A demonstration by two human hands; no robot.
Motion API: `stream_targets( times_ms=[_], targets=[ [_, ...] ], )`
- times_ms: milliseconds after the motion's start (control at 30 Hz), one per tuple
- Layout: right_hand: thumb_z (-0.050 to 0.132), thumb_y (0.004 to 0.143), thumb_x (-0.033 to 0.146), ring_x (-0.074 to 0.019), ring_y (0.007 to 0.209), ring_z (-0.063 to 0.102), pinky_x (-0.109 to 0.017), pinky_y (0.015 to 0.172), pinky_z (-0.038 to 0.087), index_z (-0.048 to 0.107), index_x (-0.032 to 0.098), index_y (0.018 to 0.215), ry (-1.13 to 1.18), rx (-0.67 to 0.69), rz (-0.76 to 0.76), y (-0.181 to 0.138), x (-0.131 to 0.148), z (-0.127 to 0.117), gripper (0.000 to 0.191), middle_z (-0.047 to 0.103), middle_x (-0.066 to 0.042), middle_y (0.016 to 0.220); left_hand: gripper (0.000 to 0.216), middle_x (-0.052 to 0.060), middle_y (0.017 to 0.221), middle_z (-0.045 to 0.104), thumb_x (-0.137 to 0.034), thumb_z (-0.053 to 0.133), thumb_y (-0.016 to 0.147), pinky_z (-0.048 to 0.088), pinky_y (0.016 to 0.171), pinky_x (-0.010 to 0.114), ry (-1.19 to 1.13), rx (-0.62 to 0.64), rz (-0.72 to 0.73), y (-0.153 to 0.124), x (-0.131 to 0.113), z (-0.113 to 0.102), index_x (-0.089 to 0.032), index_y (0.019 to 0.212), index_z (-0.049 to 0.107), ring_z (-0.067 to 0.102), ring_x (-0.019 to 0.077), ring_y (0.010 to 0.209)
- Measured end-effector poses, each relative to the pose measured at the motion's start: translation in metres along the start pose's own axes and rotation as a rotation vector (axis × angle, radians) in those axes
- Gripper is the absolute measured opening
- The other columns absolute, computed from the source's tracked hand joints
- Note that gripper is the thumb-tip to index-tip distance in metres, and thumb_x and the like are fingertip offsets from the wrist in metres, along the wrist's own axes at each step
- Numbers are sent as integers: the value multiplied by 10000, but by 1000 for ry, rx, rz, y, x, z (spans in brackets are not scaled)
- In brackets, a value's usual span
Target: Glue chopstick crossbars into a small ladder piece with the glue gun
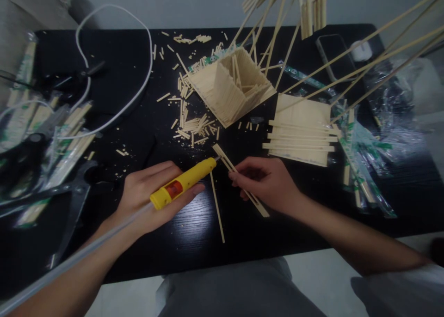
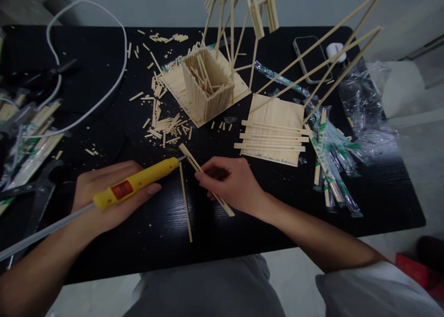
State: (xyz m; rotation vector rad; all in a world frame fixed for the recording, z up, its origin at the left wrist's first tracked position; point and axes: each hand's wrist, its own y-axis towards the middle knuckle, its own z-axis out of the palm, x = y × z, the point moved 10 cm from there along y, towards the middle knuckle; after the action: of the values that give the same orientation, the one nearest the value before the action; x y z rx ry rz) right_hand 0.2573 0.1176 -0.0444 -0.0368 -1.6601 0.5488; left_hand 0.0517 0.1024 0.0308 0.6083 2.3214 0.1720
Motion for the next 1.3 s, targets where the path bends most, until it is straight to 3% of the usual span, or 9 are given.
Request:
stream_targets(
  times_ms=[433,667,867,1300],
  targets=[
    [978,781,450,-119,474,673,-185,428,525,801,189,808,66,7,58,0,-4,2,317,757,-2,657,425,-43,644,564,-382,740,1044,400,477,234,7,-15,-5,8,-3,-10,-201,694,580,534,83,512],
    [993,746,497,-128,464,671,-198,407,542,797,188,806,77,3,107,0,-6,2,370,761,-9,665,438,-36,655,563,-475,692,1076,381,487,269,12,1,5,0,-1,0,-211,741,593,522,100,526],
    [1010,733,448,-114,462,661,-183,411,540,797,183,801,123,10,130,-1,-8,3,347,756,-1,656,379,-41,670,572,-424,699,1083,393,493,265,20,28,54,1,-6,1,-214,783,602,548,97,537],
    [1024,723,392,-104,462,665,-163,414,543,800,176,792,153,16,139,-2,-10,3,319,757,4,651,444,-52,639,533,-377,746,1041,394,485,234,38,-43,-31,7,1,-11,-200,683,551,518,78,515]
  ],
)
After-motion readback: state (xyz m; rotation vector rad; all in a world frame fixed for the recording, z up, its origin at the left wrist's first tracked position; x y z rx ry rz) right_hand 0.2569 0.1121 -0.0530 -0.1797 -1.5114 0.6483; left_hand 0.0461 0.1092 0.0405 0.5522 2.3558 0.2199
